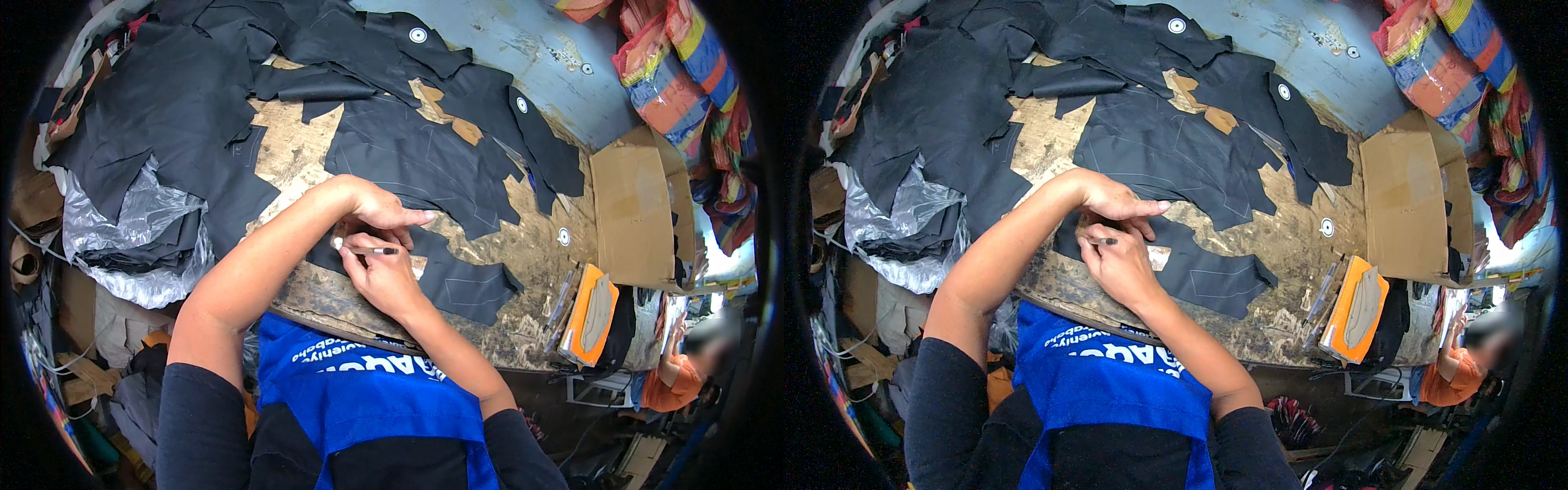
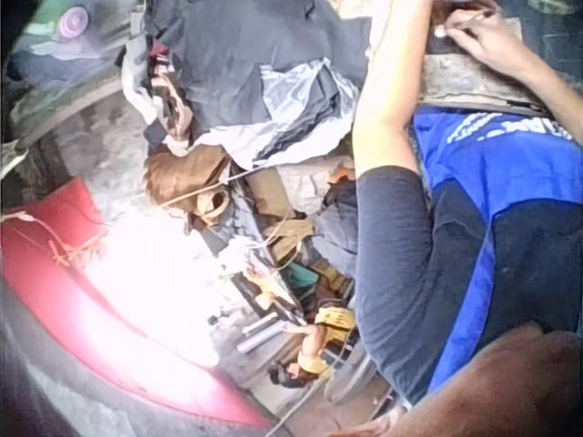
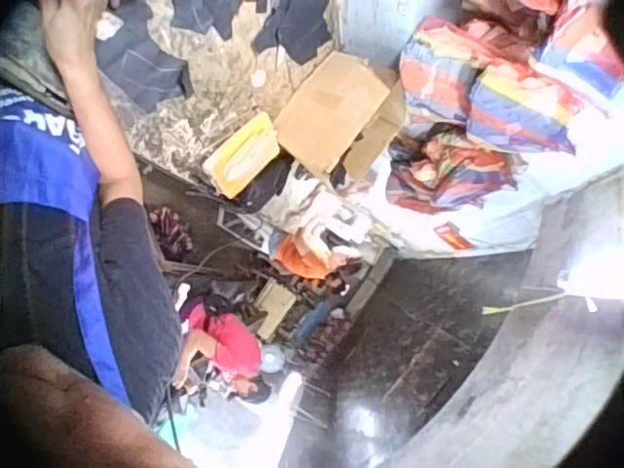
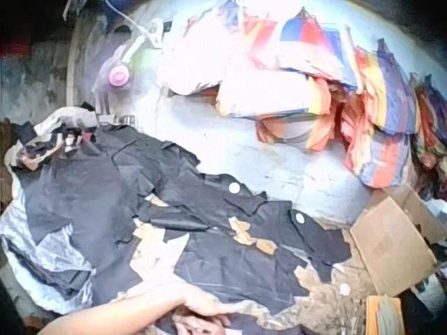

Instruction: The person lays black fabric pieces on a work table, places a pattern template on them, and uses a pen to trace outlines. They reposition the fabric and template repeatedly to mark multiple pieces.

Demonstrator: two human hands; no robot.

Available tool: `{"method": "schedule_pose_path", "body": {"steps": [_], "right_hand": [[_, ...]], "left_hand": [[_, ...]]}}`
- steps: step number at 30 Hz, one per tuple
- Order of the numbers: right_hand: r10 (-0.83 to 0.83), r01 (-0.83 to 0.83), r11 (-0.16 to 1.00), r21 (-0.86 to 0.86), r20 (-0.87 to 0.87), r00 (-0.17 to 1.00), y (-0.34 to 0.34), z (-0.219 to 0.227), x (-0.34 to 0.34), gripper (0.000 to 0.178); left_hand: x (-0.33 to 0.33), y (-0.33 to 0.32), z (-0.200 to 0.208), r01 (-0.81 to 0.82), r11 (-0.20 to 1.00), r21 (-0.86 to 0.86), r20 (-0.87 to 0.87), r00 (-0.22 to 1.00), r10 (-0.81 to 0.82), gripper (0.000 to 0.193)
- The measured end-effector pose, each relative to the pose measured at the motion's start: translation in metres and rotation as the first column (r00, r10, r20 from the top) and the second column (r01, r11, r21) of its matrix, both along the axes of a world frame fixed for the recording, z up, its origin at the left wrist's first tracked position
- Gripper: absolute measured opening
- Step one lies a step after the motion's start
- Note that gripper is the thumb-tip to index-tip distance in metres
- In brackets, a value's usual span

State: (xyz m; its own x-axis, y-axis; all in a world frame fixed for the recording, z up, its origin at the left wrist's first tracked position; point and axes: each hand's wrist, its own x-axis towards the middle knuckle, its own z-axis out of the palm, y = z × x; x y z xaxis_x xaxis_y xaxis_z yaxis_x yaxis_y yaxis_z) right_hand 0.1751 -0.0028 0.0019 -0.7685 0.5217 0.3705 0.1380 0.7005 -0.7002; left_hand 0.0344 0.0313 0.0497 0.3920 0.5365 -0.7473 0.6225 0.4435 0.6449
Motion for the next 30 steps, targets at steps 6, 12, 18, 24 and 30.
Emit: {"method": "schedule_pose_path", "body": {"steps": [6, 12, 18, 24, 30], "right_hand": [[0.037, -0.035, 0.999, 0.027, -0.094, 0.995, 0.001, -0.001, -0.007, 0.007], [-0.022, 0.026, 0.999, -0.019, 0.201, 0.979, 0.005, 0.012, 0.034, 0.010], [0.024, -0.019, 0.999, -0.051, 0.085, 0.996, 0.007, 0.011, 0.040, 0.009], [-0.022, 0.017, 0.998, 0.062, 0.087, 0.996, 0.010, 0.017, 0.060, 0.011], [-0.087, 0.092, 0.994, -0.066, 0.072, 0.994, 0.018, 0.014, 0.080, 0.009]], "left_hand": [[0.000, 0.002, -0.001, 0.026, 1.000, -0.007, 0.052, 0.998, -0.025, 0.093], [0.000, 0.001, -0.002, 0.002, 0.998, -0.064, 0.038, 0.999, 0.000, 0.095], [0.005, -0.001, 0.004, 0.003, 1.000, -0.030, -0.036, 0.999, -0.004, 0.094], [0.006, -0.006, 0.000, 0.002, 1.000, 0.022, -0.013, 1.000, -0.002, 0.090], [0.008, -0.006, -0.007, 0.018, 0.997, 0.078, 0.009, 1.000, -0.019, 0.087]]}}
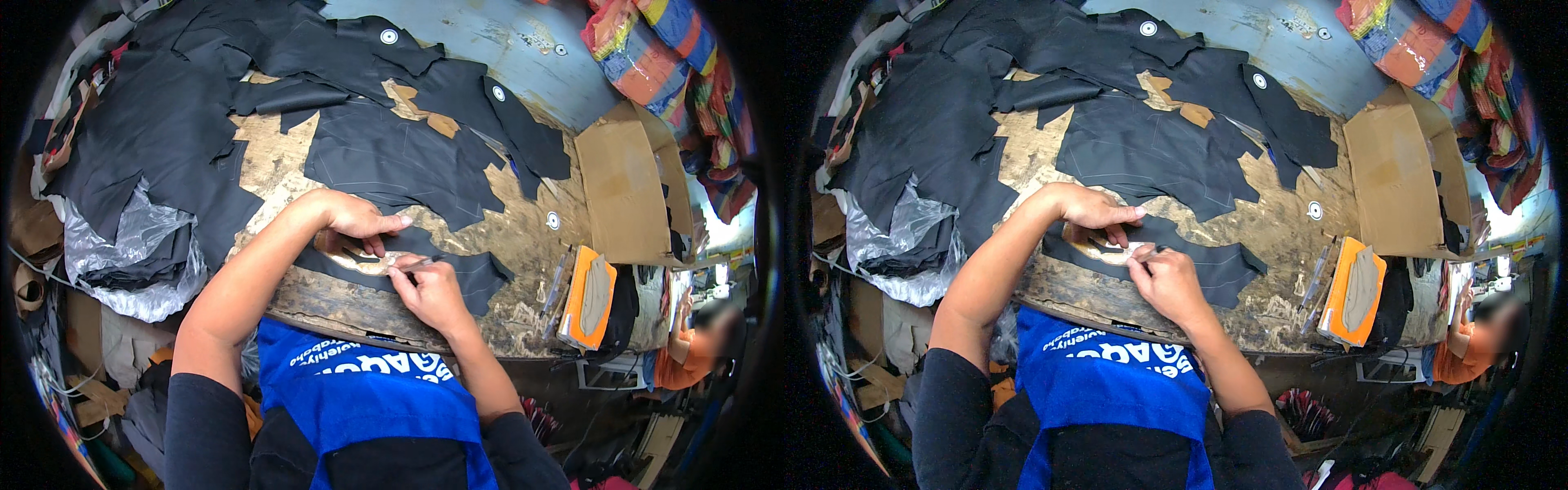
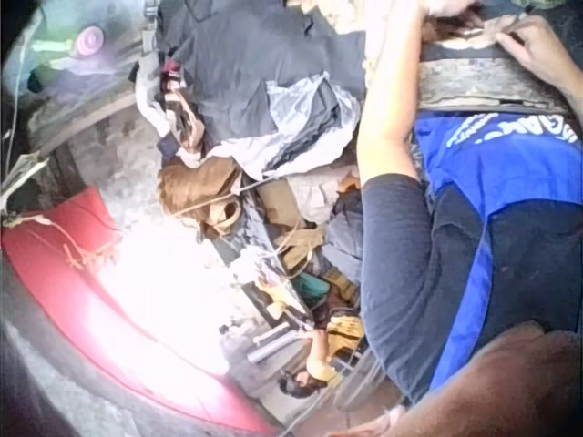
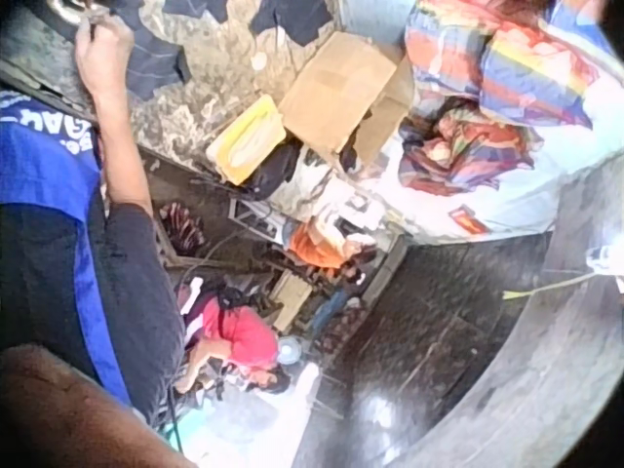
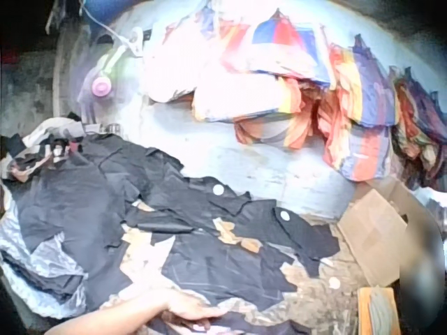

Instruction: The person lays black fabric pieces on a work table, places a pattern template on them, and uses a pen to trace outlines. They reposition the fabric and template repeatedly to mark multiple pieces.

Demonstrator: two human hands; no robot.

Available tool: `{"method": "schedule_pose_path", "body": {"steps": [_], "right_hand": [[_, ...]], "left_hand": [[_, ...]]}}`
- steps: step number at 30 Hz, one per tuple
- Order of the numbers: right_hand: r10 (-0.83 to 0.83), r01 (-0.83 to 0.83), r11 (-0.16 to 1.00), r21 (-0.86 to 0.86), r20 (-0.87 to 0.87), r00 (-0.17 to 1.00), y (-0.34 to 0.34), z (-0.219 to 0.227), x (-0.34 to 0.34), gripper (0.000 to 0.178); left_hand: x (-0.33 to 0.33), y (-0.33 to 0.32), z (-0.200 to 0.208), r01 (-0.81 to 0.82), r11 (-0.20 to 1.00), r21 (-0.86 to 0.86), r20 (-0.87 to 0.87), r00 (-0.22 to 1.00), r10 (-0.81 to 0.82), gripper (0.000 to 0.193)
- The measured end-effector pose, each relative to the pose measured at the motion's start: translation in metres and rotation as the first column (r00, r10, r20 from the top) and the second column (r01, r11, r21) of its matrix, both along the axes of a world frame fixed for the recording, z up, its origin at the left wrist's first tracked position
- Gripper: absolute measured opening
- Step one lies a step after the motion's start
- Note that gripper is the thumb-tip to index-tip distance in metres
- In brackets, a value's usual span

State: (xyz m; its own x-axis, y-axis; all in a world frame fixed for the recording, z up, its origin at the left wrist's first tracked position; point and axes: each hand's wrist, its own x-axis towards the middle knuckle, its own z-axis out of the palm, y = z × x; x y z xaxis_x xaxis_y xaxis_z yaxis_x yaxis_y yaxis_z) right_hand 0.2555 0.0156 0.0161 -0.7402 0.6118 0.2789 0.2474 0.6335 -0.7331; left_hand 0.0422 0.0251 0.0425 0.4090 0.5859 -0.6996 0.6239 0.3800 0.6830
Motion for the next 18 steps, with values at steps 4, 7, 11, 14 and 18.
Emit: {"method": "schedule_pose_path", "body": {"steps": [4, 7, 11, 14, 18], "right_hand": [[-0.006, 0.006, 0.999, 0.037, 0.016, 1.000, -0.004, -0.003, -0.005, 0.011], [-0.094, 0.098, 0.990, -0.103, 0.043, 0.995, 0.001, 0.004, 0.012, 0.011], [-0.112, 0.118, 0.978, -0.174, 0.039, 0.993, 0.006, 0.005, 0.022, 0.010], [-0.060, 0.052, 0.992, -0.119, -0.060, 0.996, 0.007, -0.001, 0.018, 0.009], [-0.028, 0.022, 0.997, -0.069, -0.079, 0.997, 0.011, -0.006, 0.017, 0.009]], "left_hand": [[0.005, -0.006, 0.010, -0.093, 0.994, -0.057, -0.096, 0.991, 0.088, 0.089], [0.009, -0.018, 0.019, 0.064, 0.983, 0.170, -0.157, 0.987, -0.037, 0.077], [0.028, -0.055, 0.015, 0.103, 0.847, 0.522, -0.243, 0.970, 0.031, 0.055], [0.044, -0.085, 0.006, 0.119, 0.770, 0.626, -0.313, 0.944, 0.108, 0.052], [0.057, -0.109, -0.006, 0.104, 0.704, 0.703, -0.345, 0.915, 0.210, 0.054]]}}
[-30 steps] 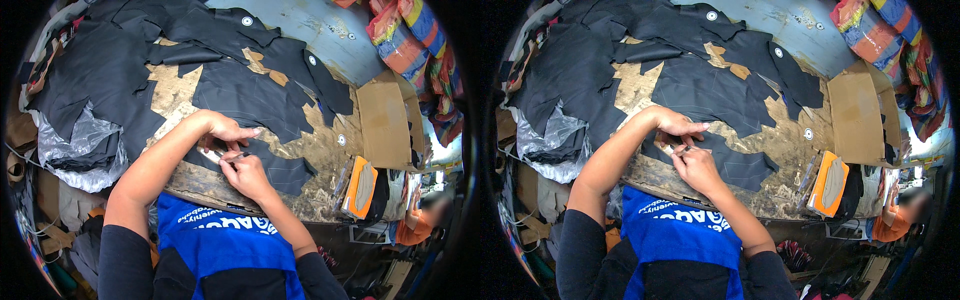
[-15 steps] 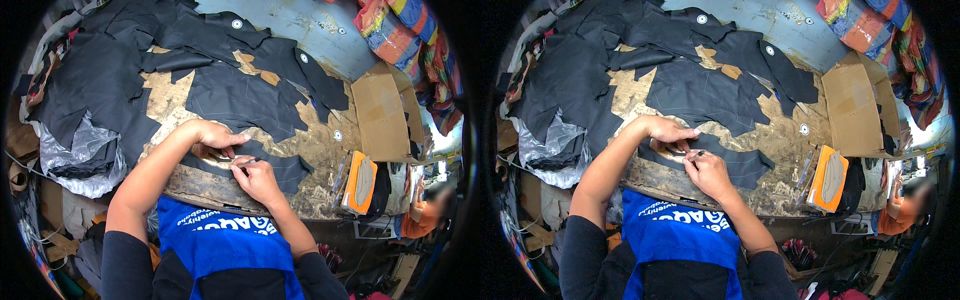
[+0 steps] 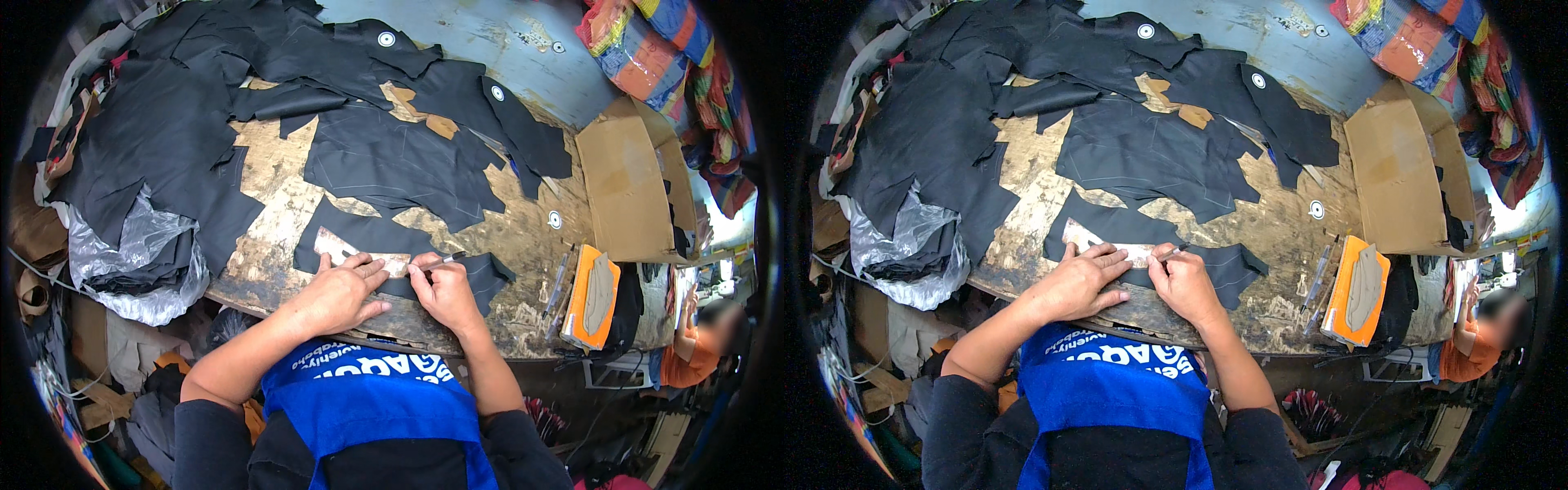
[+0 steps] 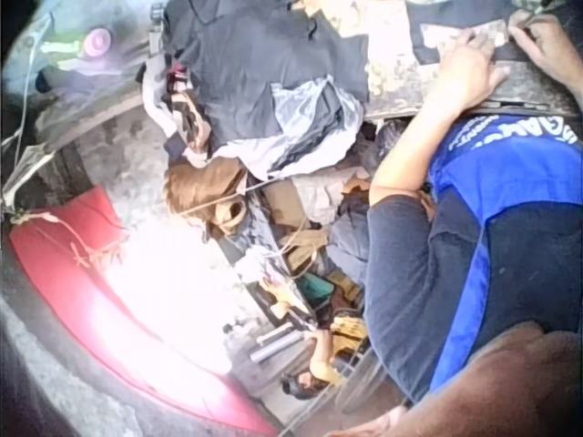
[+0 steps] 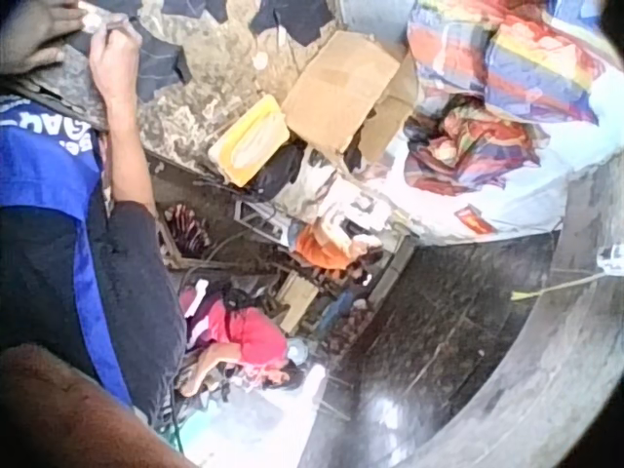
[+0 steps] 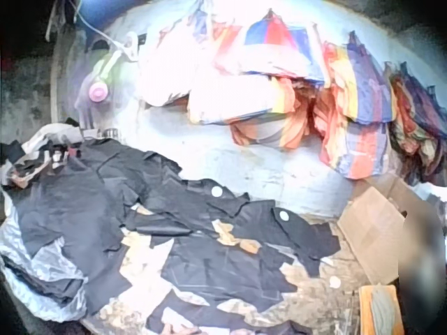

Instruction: The person lays black fabric pieces on a work table, places a pattern template on them, and uses a pen to trace outlines. They reposition the fabric and template repeatedly to mark multiple pieces.

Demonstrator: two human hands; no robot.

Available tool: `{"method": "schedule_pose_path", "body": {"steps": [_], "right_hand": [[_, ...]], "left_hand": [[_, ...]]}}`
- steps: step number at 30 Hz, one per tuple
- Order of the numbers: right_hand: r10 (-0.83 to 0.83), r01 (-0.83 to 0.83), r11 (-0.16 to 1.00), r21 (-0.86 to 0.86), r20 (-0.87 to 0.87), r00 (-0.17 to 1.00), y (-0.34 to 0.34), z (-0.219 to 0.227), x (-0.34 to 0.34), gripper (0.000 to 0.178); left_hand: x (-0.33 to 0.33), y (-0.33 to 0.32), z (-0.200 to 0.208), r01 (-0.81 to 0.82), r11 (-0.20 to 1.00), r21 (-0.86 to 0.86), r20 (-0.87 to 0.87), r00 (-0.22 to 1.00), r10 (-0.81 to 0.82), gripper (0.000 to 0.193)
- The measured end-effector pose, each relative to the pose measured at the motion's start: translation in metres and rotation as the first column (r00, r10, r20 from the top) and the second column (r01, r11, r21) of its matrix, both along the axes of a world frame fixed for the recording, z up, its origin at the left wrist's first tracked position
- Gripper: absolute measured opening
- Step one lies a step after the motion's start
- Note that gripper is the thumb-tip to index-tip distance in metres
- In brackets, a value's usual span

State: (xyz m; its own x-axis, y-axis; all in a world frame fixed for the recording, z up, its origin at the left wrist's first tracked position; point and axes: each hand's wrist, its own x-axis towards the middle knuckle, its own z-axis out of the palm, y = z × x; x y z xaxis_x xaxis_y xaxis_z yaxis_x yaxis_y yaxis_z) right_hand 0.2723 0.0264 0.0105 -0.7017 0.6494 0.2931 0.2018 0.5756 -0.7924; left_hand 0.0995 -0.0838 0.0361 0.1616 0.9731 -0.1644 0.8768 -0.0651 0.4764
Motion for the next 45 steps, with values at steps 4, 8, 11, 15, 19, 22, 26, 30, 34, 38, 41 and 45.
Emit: {"method": "schedule_pose_path", "body": {"steps": [4, 8, 11, 15, 19, 22, 26, 30, 34, 38, 41, 45], "right_hand": [[-0.042, 0.040, 0.996, 0.077, 0.023, 0.999, 0.009, -0.001, -0.007, 0.010], [-0.161, 0.164, 0.986, 0.018, -0.125, 0.979, 0.015, -0.004, -0.038, 0.012], [0.008, -0.024, 0.984, -0.178, -0.090, 0.996, 0.009, -0.007, -0.068, 0.014], [0.075, -0.090, 0.988, -0.126, -0.122, 0.990, 0.001, -0.011, -0.106, 0.014], [0.094, -0.098, 0.993, -0.072, -0.060, 0.994, -0.002, -0.011, -0.120, 0.011], [0.128, -0.127, 0.992, 0.022, -0.053, 0.990, -0.002, -0.007, -0.115, 0.011], [0.127, -0.137, 0.986, 0.094, 0.104, 0.986, 0.003, 0.003, -0.083, 0.012], [0.038, -0.051, 0.996, 0.075, 0.171, 0.984, 0.013, 0.012, -0.039, 0.016], [-0.133, 0.145, 0.988, -0.057, 0.172, 0.976, 0.018, 0.012, -0.012, 0.012], [-0.279, 0.267, 0.954, -0.139, -0.077, 0.957, 0.012, 0.001, -0.007, 0.011], [-0.398, 0.207, 0.847, -0.490, -0.325, 0.858, 0.000, -0.013, -0.009, 0.011], [-0.302, 0.209, 0.915, -0.344, -0.244, 0.922, -0.015, -0.030, -0.013, 0.013]], "left_hand": [[0.005, -0.009, -0.011, -0.017, 0.999, 0.045, -0.047, 0.999, 0.019, 0.061], [0.007, -0.015, -0.019, -0.013, 0.995, 0.097, -0.080, 0.997, 0.020, 0.065], [0.008, -0.019, -0.021, -0.016, 0.995, 0.096, -0.095, 0.995, 0.025, 0.067], [0.007, -0.019, -0.020, -0.013, 1.000, 0.012, -0.072, 0.997, 0.013, 0.068], [0.006, -0.018, -0.020, -0.005, 0.999, -0.033, -0.081, 0.997, 0.003, 0.068], [0.006, -0.019, -0.021, -0.007, 1.000, -0.019, -0.082, 0.997, 0.005, 0.068], [0.007, -0.019, -0.026, -0.021, 0.999, 0.038, -0.072, 0.997, 0.024, 0.069], [0.008, -0.020, -0.028, -0.035, 0.990, 0.134, -0.063, 0.997, 0.044, 0.072], [0.009, -0.020, -0.029, -0.022, 0.993, 0.113, -0.097, 0.995, 0.033, 0.072], [0.010, -0.019, -0.028, -0.005, 0.994, 0.110, -0.160, 0.987, 0.022, 0.071], [0.011, -0.026, -0.025, -0.025, 0.992, 0.124, -0.101, 0.994, 0.038, 0.071], [0.015, -0.053, -0.019, -0.042, 0.996, 0.076, -0.090, 0.995, 0.048, 0.069]]}}
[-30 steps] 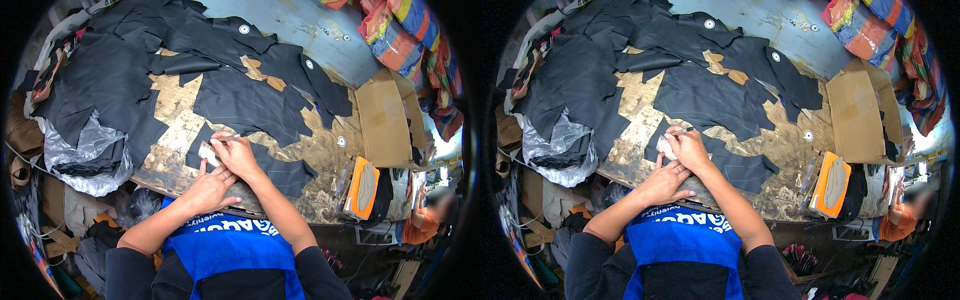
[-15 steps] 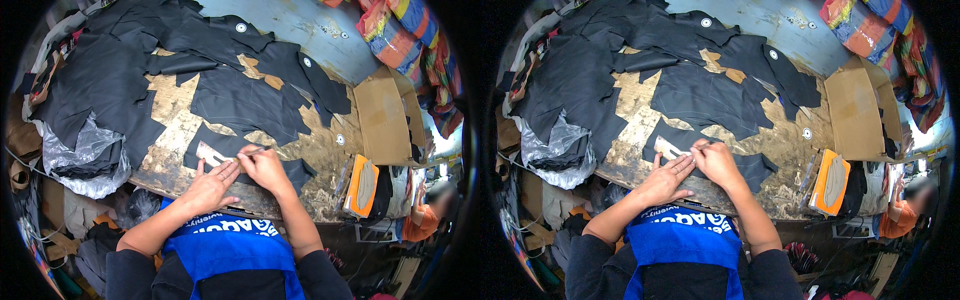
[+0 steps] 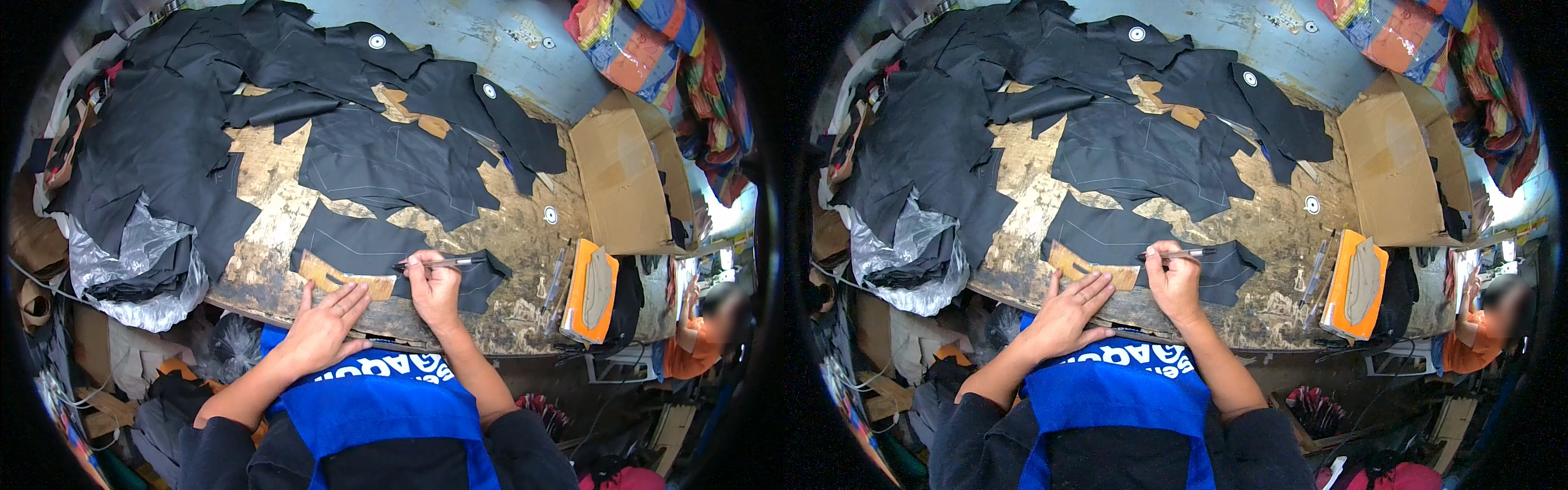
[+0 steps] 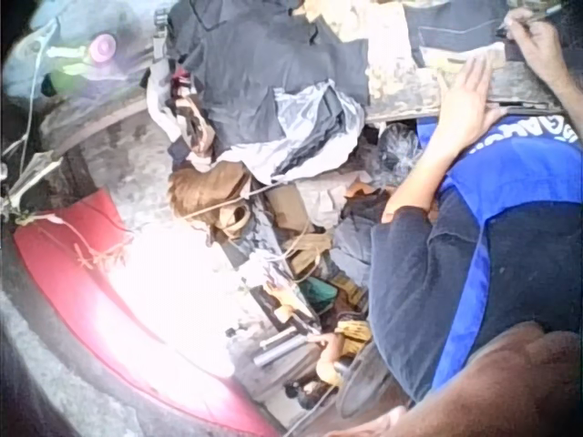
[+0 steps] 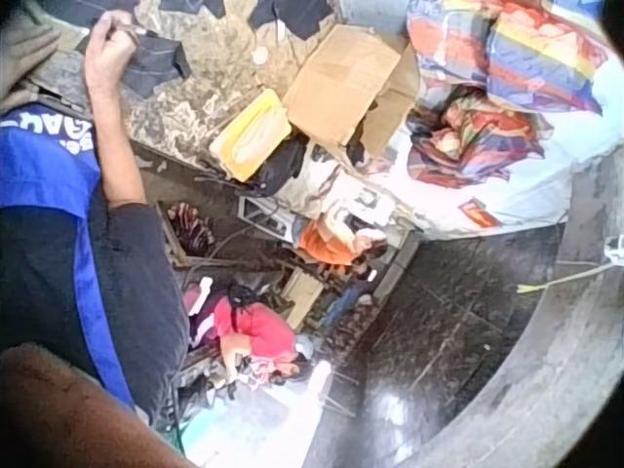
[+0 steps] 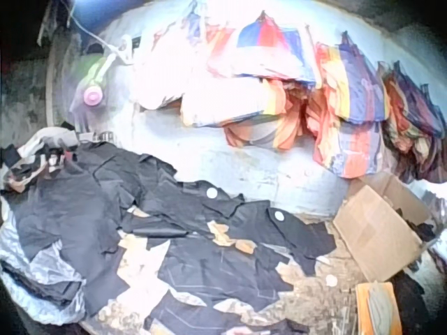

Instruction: The person lays black fabric pieces on a work table, places a pattern template on them, and uses a pen to trace outlines. They reposition the fabric and template repeatedly to mark multiple pieces.

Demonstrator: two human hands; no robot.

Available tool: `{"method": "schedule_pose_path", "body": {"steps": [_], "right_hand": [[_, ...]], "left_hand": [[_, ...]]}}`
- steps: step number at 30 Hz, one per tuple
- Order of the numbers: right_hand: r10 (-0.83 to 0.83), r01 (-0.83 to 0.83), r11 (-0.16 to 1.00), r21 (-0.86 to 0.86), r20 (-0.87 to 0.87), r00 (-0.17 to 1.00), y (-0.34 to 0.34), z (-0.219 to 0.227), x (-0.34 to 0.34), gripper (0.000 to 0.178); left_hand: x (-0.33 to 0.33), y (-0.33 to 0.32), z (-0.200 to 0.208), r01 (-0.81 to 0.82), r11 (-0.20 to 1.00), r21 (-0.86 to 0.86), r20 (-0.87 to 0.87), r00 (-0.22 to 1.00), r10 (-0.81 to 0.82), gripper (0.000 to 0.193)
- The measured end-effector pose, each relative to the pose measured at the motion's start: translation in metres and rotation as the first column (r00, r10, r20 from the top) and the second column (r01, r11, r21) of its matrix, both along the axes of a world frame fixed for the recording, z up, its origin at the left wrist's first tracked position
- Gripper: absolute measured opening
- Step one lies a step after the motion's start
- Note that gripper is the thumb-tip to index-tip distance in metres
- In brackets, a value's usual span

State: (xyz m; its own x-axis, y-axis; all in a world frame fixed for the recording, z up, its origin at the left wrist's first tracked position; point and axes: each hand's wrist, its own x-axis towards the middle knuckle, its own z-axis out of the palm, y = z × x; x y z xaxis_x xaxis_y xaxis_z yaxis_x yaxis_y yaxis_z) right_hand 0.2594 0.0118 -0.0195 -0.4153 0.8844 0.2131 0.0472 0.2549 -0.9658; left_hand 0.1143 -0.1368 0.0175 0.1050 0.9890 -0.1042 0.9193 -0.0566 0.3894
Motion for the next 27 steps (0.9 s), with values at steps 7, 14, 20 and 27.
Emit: {"method": "schedule_pose_path", "body": {"steps": [7, 14, 20, 27], "right_hand": [[-0.048, -0.024, 0.932, 0.361, 0.189, 0.981, -0.003, -0.006, -0.001, 0.010], [-0.017, 0.014, 0.999, 0.038, 0.073, 0.997, -0.004, -0.008, 0.004, 0.016], [-0.027, 0.010, 0.986, 0.167, 0.101, 0.995, -0.005, -0.011, 0.001, 0.014], [-0.076, 0.022, 0.940, 0.341, 0.145, 0.987, -0.005, -0.006, 0.000, 0.009]], "left_hand": [[0.003, -0.015, -0.002, -0.038, 0.999, 0.011, 0.027, 0.999, 0.038, 0.069], [0.003, -0.015, -0.003, -0.042, 0.999, 0.005, 0.050, 0.998, 0.042, 0.069], [0.003, -0.016, -0.007, -0.051, 0.999, 0.007, 0.053, 0.997, 0.050, 0.068], [0.003, -0.017, -0.009, -0.054, 0.999, 0.005, 0.049, 0.997, 0.053, 0.068]]}}
